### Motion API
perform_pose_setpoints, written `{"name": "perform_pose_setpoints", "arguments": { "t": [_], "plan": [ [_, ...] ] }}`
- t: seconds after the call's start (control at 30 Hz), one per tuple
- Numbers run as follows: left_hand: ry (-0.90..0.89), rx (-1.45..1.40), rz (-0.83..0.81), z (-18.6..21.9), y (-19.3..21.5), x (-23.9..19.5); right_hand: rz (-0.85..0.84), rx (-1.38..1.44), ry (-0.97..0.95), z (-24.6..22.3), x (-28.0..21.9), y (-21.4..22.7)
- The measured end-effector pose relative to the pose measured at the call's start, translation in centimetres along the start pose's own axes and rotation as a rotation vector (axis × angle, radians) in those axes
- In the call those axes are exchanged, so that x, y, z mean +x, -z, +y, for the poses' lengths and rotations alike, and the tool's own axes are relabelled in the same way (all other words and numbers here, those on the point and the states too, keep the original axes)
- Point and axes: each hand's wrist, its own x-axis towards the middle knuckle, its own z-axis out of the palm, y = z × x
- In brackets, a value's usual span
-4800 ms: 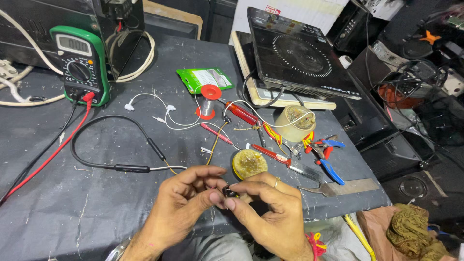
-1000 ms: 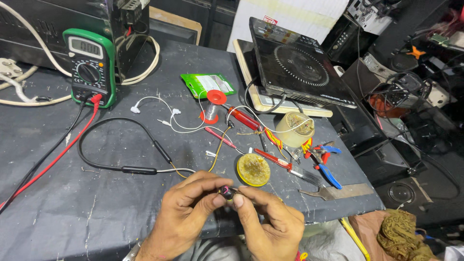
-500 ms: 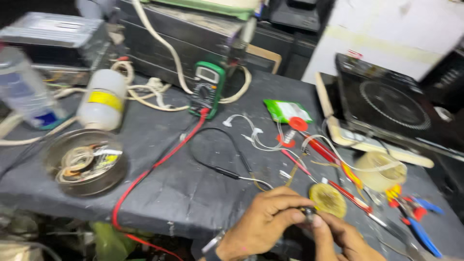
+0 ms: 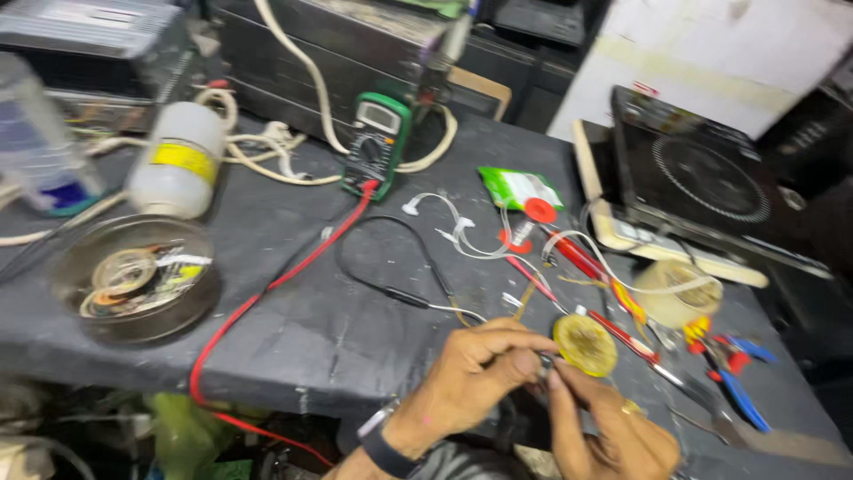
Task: The person manipulates a small black electronic component, using pliers to strip and adjust wires. They then handle a white wire, stripping its insulation and twisting the exposed strands.
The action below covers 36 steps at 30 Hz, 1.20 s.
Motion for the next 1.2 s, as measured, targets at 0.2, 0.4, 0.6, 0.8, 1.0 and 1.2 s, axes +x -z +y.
{"name": "perform_pose_setpoints", "arguments": {
  "t": [0.2, 0.4, 0.6, 0.8, 1.0, 1.2],
  "plan": [
    [0.014, 0.04, -0.007, -0.6, 0.5, -0.3, -0.08, 0.111, -0.068, -3.0, 2.6, 1.8],
    [0.053, 0.125, -0.047, 0.2, 0.5, -0.3, -0.036, 0.107, -0.126, -3.2, 2.7, 1.7],
    [0.038, 0.043, -0.067, -0.7, 0.8, -0.3, -0.072, 0.144, 0.008, -2.7, 2.4, 2.2],
    [-0.044, 0.114, -0.076, -0.6, 0.9, -0.6, -0.054, 0.167, -0.121, -2.9, 2.0, 2.5],
    [0.058, 0.042, -0.046, -0.5, 0.5, -0.6, 0.074, 0.211, -0.219, -3.8, 1.7, 2.3],
    [0.027, 0.074, -0.004, -0.5, 0.3, -0.6, 0.021, 0.332, -0.144, -3.4, 1.9, 1.8]
  ]
}}
